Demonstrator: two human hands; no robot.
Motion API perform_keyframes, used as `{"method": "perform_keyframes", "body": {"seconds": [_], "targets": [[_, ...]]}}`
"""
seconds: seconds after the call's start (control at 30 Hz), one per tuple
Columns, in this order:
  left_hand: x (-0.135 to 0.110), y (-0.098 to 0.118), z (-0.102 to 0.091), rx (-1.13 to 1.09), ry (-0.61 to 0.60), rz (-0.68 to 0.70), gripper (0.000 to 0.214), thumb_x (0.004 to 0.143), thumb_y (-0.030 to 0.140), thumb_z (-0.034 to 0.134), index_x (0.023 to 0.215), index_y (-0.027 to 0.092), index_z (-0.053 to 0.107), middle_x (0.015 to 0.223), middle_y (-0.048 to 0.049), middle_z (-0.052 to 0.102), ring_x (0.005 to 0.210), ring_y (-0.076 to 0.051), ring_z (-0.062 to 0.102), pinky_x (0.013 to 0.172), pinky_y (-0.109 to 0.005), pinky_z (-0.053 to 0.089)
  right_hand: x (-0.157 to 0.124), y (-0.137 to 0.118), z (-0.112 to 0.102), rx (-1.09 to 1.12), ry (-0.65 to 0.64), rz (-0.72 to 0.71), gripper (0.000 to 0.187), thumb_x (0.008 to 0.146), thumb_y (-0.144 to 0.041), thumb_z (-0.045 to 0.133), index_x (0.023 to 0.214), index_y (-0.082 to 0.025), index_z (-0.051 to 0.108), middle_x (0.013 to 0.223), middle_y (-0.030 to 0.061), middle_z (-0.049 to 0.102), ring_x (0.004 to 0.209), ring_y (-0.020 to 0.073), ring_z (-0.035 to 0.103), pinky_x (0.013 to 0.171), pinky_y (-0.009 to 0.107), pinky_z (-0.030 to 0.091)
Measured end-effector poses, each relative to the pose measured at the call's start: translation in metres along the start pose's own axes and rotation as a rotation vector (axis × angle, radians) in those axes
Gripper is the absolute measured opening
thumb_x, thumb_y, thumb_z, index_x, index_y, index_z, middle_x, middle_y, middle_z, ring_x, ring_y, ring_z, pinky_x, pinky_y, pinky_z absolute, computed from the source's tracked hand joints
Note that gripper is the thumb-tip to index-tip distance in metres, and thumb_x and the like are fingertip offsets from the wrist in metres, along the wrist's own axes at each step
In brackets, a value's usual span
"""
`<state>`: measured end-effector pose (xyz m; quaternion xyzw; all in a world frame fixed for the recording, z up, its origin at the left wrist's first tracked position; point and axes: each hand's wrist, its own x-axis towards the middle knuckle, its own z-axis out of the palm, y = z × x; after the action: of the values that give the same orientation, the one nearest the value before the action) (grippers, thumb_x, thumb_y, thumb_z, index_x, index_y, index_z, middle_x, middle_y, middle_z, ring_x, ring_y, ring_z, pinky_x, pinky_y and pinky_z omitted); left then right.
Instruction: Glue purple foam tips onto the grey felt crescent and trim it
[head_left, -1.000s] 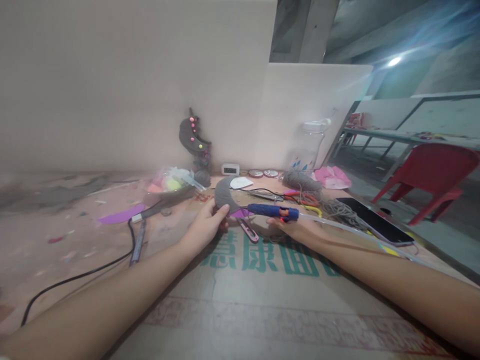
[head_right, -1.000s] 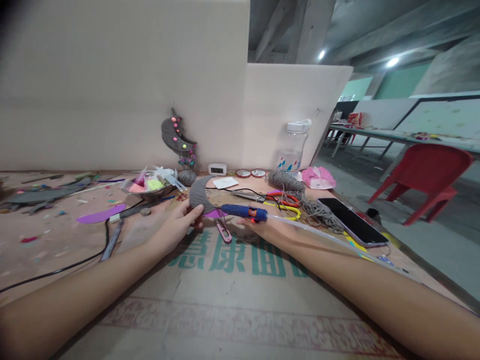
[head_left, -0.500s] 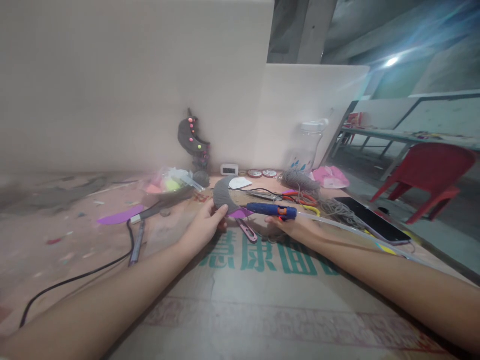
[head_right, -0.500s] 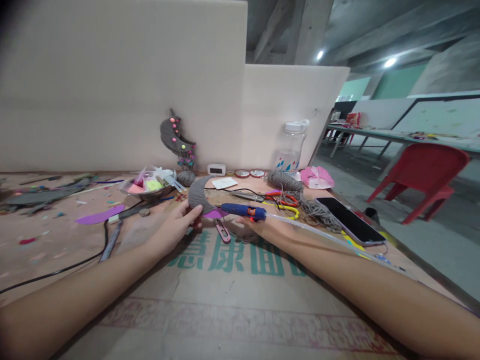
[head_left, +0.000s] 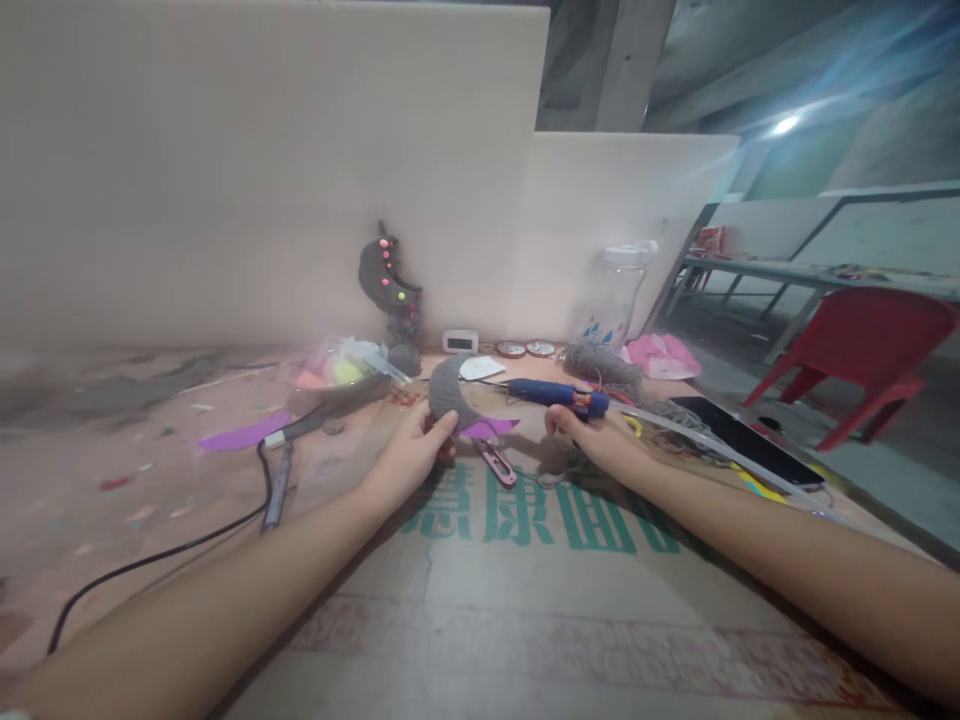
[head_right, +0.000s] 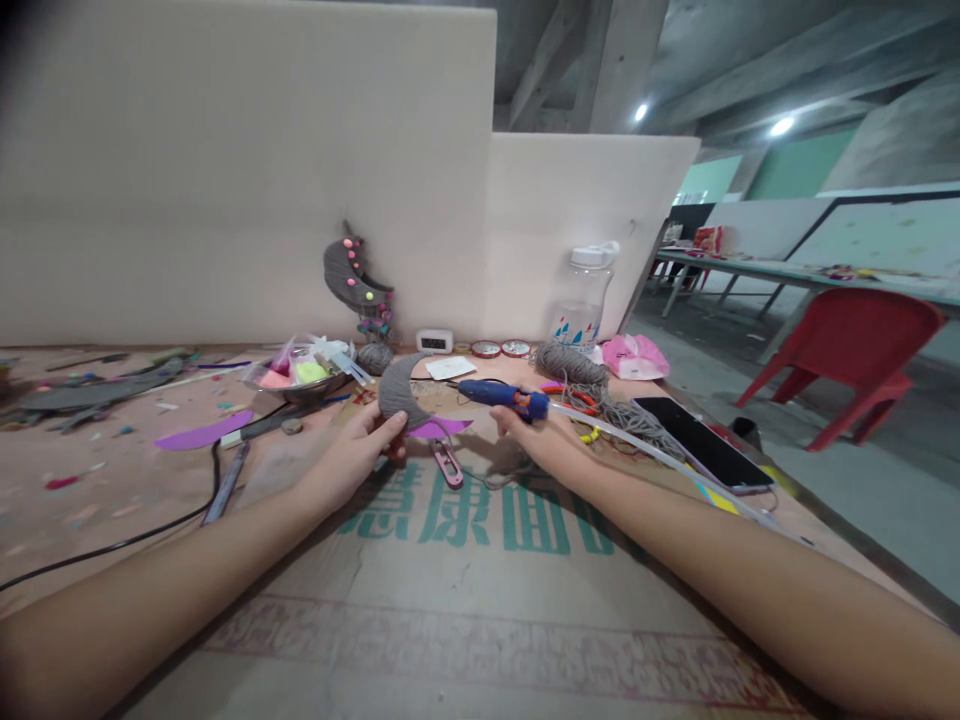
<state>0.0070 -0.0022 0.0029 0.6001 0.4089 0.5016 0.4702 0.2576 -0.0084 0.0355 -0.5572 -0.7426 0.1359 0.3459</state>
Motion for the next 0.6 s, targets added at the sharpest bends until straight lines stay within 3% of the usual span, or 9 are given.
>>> {"method": "perform_keyframes", "body": {"seconds": [0.23, 0.47, 0.6], "targets": [[-0.001, 0.002, 0.002, 0.010, 0.015, -0.009, 0.032, 0.081, 0.044, 0.059, 0.093, 0.015, 0.053, 0.068, 0.0042, 0.050, 0.052, -0.009, 0.049, 0.050, -0.023, 0.043, 0.018, -0.002, -0.019, 0.199, 0.029, -0.036, 0.053, 0.092, -0.058, 0.040, 0.075, -0.016, 0.067, 0.077, 0.0054, 0.067, 0.072, 0.0160, 0.059, 0.067, 0.025, 0.045], [-0.001, 0.000, 0.001, 0.021, 0.014, -0.013, 0.033, 0.081, 0.046, 0.059, 0.094, 0.016, 0.053, 0.067, 0.0047, 0.050, 0.053, -0.010, 0.050, 0.050, -0.023, 0.043, 0.060, -0.001, -0.016, -0.060, -0.035, 0.039, 0.046, 0.081, -0.059, 0.059, 0.102, -0.021, 0.073, 0.095, 0.0043, 0.075, 0.093, 0.0247, 0.067, 0.079, 0.030, 0.048], [0.000, -0.002, -0.001, 0.040, 0.003, -0.009, 0.035, 0.081, 0.047, 0.058, 0.096, 0.015, 0.054, 0.067, 0.0046, 0.050, 0.053, -0.010, 0.049, 0.051, -0.023, 0.044, 0.102, 0.008, 0.001, -0.131, -0.057, 0.094, 0.039, 0.081, -0.053, 0.062, 0.100, -0.021, 0.075, 0.098, 0.0060, 0.075, 0.098, 0.0257, 0.067, 0.084, 0.030, 0.048]]}}
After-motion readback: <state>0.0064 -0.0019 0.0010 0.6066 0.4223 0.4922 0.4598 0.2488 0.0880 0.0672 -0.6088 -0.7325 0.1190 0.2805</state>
